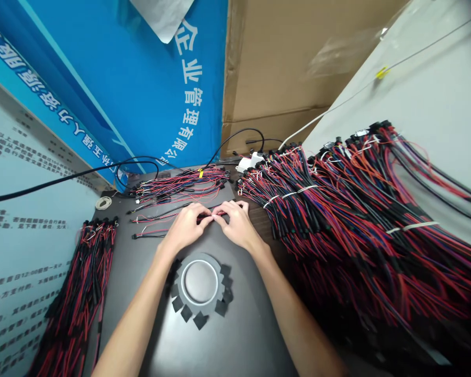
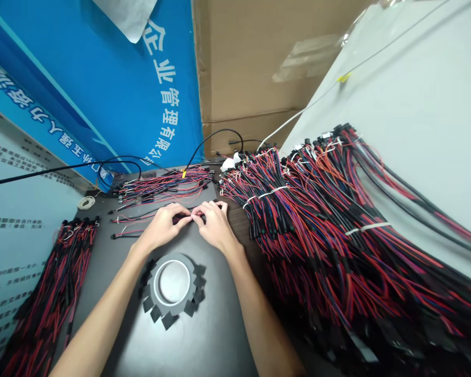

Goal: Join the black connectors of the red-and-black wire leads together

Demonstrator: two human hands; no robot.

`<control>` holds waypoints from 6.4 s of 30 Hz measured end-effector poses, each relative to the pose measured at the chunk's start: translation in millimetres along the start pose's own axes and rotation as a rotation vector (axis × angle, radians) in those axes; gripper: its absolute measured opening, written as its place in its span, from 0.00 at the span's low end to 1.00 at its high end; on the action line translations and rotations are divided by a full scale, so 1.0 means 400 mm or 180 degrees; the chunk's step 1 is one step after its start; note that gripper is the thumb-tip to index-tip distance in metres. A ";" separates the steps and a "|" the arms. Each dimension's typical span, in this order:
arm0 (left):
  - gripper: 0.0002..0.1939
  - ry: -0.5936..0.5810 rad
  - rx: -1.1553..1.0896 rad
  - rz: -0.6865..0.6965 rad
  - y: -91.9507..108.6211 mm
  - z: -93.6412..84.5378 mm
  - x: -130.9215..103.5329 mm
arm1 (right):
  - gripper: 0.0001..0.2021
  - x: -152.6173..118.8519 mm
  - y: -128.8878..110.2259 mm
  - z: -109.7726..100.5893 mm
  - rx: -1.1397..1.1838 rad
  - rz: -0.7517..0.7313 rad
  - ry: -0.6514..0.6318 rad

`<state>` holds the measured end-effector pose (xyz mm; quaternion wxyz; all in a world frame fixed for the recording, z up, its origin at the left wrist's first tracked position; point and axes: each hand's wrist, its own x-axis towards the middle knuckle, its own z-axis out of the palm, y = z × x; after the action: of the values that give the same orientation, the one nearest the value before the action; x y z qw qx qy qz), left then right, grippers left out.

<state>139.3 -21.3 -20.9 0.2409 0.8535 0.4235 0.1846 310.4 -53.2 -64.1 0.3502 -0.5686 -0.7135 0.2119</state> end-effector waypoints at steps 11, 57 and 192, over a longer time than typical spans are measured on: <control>0.09 -0.0092 -0.0097 -0.0263 -0.025 0.017 -0.003 | 0.07 0.001 0.000 0.001 -0.0071 -0.0189 0.0091; 0.10 -0.0374 -0.1005 -0.0821 -0.074 -0.015 -0.025 | 0.07 0.010 -0.014 0.025 0.0264 0.0152 -0.0315; 0.15 -0.0087 -0.1194 -0.0616 -0.103 -0.029 -0.050 | 0.07 0.085 0.035 0.017 0.1732 0.0855 0.3257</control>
<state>95.8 -13.3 -37.1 0.4179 0.7515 0.4584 0.2246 310.8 -16.2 -69.7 0.7528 -0.5736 -0.2960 0.1287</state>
